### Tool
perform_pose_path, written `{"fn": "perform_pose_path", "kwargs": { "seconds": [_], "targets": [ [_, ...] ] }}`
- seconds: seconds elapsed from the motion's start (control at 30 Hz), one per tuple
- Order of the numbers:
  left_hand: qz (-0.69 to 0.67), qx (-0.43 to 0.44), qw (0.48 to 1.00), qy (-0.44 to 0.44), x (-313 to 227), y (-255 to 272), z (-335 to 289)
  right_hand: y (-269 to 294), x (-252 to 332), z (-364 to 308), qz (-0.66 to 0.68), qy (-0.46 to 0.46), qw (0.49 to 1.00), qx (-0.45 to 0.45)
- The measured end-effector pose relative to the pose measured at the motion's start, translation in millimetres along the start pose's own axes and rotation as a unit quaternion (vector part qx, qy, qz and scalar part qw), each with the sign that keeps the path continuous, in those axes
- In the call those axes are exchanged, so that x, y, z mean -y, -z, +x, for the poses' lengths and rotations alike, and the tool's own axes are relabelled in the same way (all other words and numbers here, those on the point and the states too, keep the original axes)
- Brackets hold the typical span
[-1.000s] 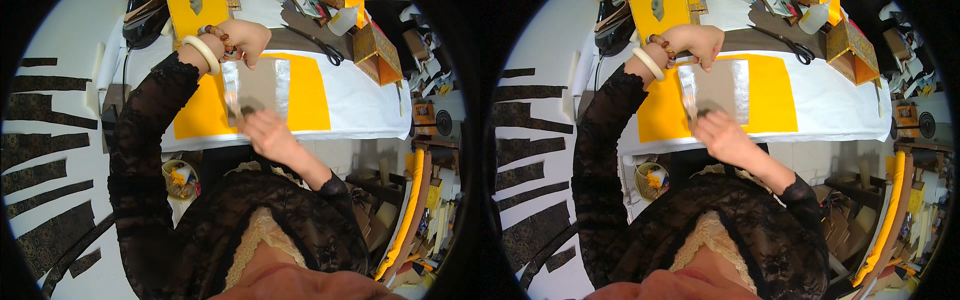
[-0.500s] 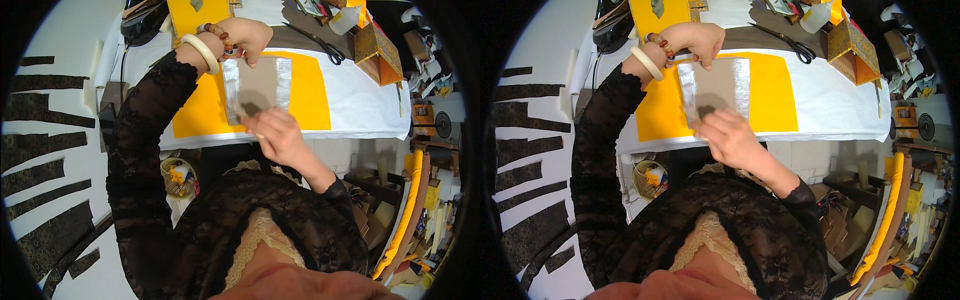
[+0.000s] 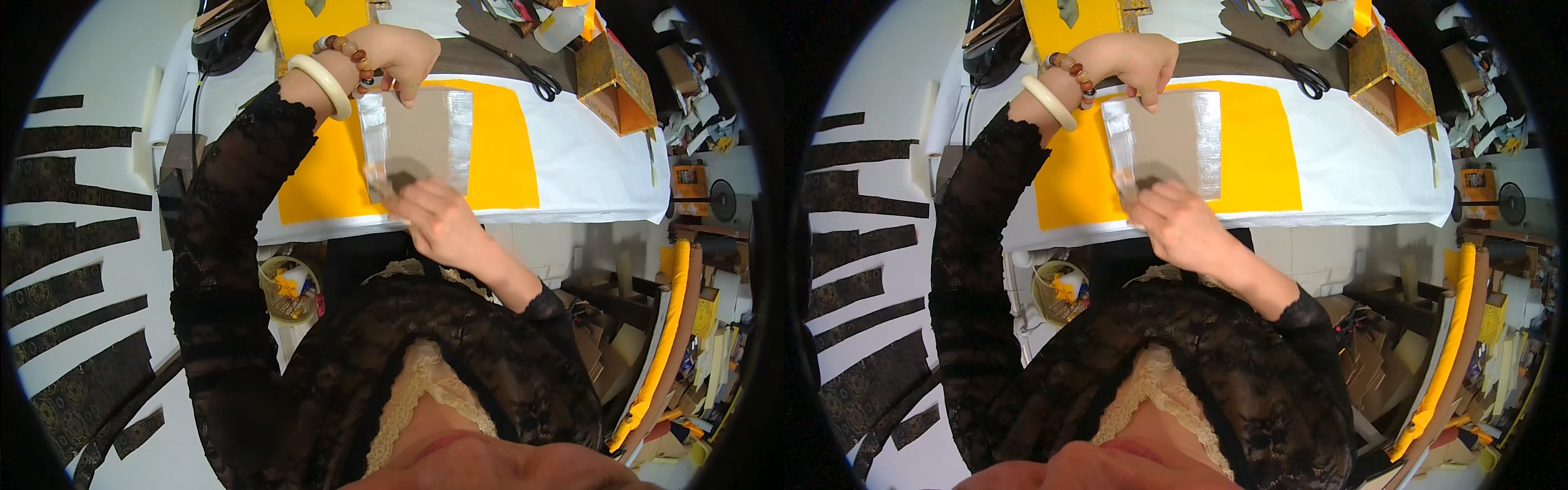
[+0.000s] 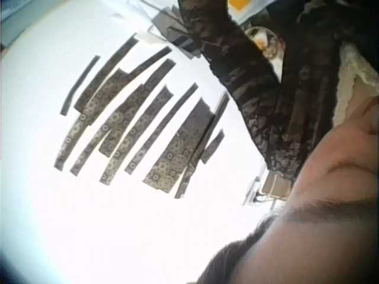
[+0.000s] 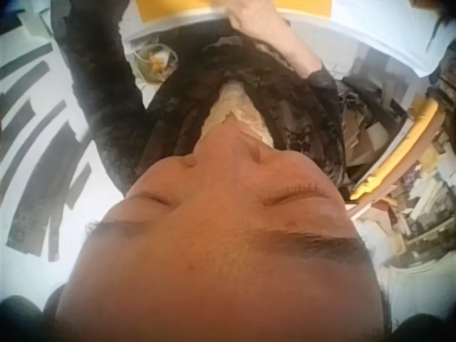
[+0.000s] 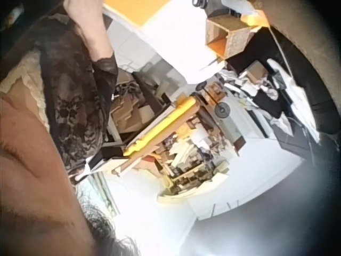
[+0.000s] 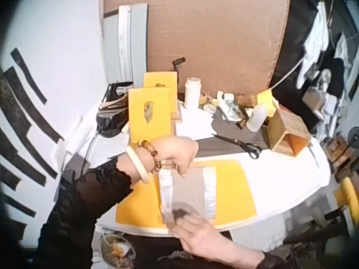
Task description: The person cuts yellow fabric, irons it, applies glue to a cardboard insert, and folds the fabric around it to form a pouch. They repeat the process with a second pouch, ironing the final folds.
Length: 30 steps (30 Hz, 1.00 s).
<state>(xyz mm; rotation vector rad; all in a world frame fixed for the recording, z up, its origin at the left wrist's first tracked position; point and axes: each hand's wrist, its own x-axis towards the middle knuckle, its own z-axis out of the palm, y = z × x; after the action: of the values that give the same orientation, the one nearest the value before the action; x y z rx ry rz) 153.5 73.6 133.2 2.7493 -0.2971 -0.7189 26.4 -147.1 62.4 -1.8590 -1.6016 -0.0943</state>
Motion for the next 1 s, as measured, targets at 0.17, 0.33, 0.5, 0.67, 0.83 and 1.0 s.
{"fn": "perform_pose_path", "kwargs": {
  "seconds": [0.17,0.33,0.5,0.67,0.83,1.0],
  "targets": [
    [-0.005,-0.001,1.000,0.018,1.1,-1.9,0.8,17.6,3.4,9.9,0.046,-0.045,0.994,-0.089],
    [0.005,-0.002,1.000,0.001,-0.7,0.1,-2.1,3.6,1.0,-6.8,0.005,-0.009,1.000,-0.001],
    [-0.003,0.001,1.000,-0.009,-0.5,0.2,-3.0,-2.4,0.9,-24.3,0.198,-0.183,0.949,-0.162],
    [0.007,-0.009,1.000,0.010,-3.0,-1.8,-3.7,-43.3,-7.3,-46.9,0.214,-0.271,0.911,-0.225],
    [0.018,-0.011,1.000,0.010,-2.2,-3.8,-0.6,-46.1,-1.5,-60.0,0.138,-0.227,0.921,-0.286],
    [0.043,-0.002,0.999,-0.008,-5.3,0.6,-6.4,-42.6,-4.9,-51.9,0.133,-0.268,0.931,-0.208]
  ]
}}
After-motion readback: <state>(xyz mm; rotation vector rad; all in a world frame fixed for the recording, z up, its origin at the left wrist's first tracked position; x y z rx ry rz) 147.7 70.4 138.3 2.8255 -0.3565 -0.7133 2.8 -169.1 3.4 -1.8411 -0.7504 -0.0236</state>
